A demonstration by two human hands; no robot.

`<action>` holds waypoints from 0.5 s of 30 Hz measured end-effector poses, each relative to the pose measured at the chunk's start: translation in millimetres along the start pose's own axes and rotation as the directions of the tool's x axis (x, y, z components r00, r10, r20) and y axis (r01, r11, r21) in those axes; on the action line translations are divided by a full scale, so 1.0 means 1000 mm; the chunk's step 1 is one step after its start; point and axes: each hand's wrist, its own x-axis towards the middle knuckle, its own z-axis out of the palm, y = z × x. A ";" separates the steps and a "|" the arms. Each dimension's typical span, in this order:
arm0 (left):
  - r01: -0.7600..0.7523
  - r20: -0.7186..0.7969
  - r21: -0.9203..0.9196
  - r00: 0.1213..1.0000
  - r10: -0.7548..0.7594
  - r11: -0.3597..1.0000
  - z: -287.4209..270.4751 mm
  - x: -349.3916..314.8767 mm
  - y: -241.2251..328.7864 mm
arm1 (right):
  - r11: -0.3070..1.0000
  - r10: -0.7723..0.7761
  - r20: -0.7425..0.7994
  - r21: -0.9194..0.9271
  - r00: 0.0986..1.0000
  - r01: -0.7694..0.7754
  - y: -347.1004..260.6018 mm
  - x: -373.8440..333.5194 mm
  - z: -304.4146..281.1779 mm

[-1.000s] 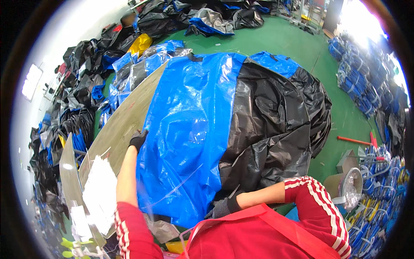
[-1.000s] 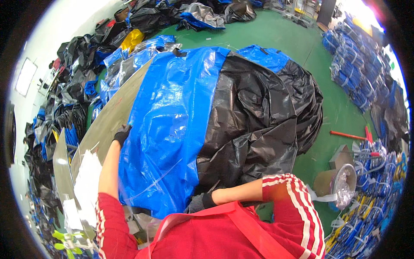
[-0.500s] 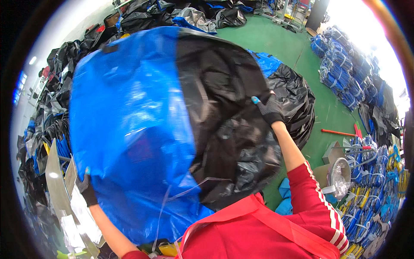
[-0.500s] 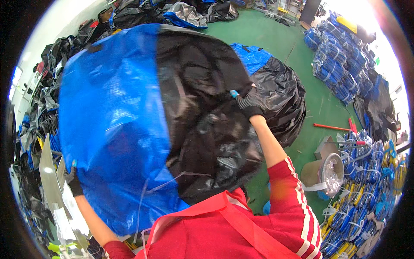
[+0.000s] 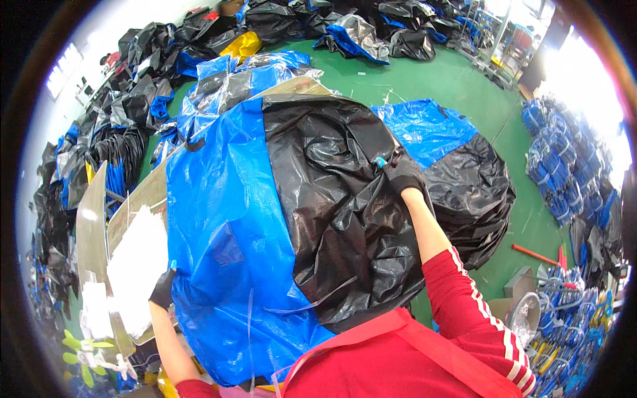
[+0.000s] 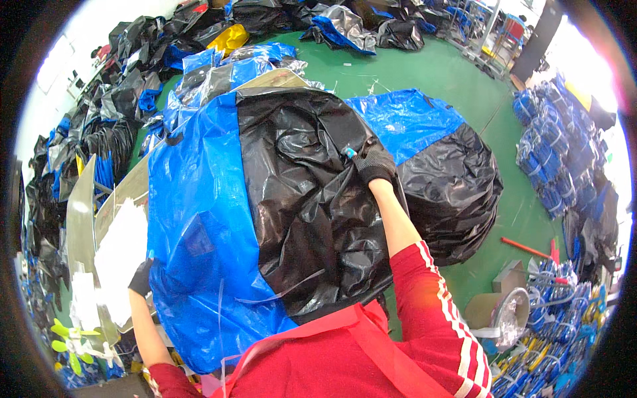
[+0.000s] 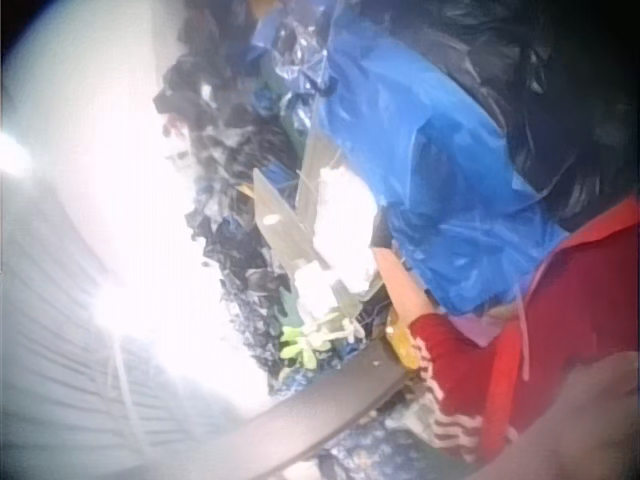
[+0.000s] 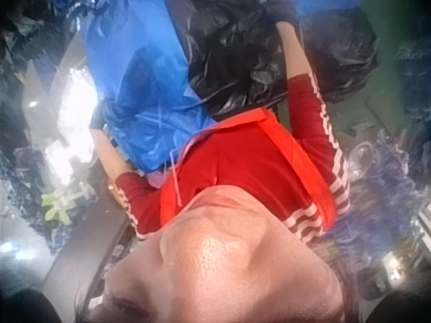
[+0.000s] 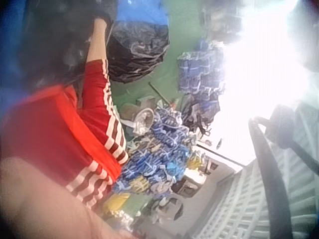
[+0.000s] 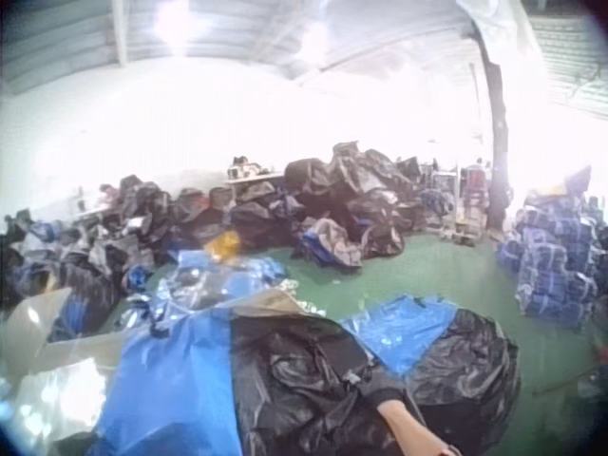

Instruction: The person repeatedly places a blue and black soft item into a clear plastic bag, seals it, and sets it aside. The cycle repeats with multiple identical items on a table in a warehouse-like area.

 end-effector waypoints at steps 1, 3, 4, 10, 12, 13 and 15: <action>0.130 0.052 -0.115 0.991 -0.124 0.985 0.004 0.011 0.005 | 0.995 -0.036 0.013 -0.098 0.999 0.037 0.004 0.003 0.003; 0.328 -0.011 -0.162 0.943 -0.334 0.931 0.006 0.025 0.012 | 0.973 -0.205 0.138 -0.083 0.969 0.217 0.008 0.015 0.005; 0.291 -0.111 -0.069 0.948 -0.297 0.954 0.003 0.026 0.014 | 0.973 -0.207 0.230 -0.049 0.951 0.224 0.008 0.025 0.003; 0.222 -0.660 -0.174 0.697 -0.281 0.959 -0.032 -0.005 -0.011 | 0.796 -0.566 -0.093 0.198 0.819 0.572 0.014 0.119 -0.055; 0.240 -0.675 -0.165 0.680 -0.287 0.957 -0.036 -0.009 -0.027 | 0.873 -0.330 -0.184 0.313 0.926 0.373 0.012 0.140 -0.059; 0.242 -0.660 -0.143 0.699 -0.274 0.960 -0.034 -0.011 -0.036 | 0.898 -0.301 -0.115 0.300 0.947 0.322 0.013 0.141 -0.055; 0.212 -0.611 -0.154 0.748 -0.262 0.965 -0.025 -0.014 -0.053 | 0.916 -0.398 0.002 0.061 0.917 0.397 0.015 0.129 -0.041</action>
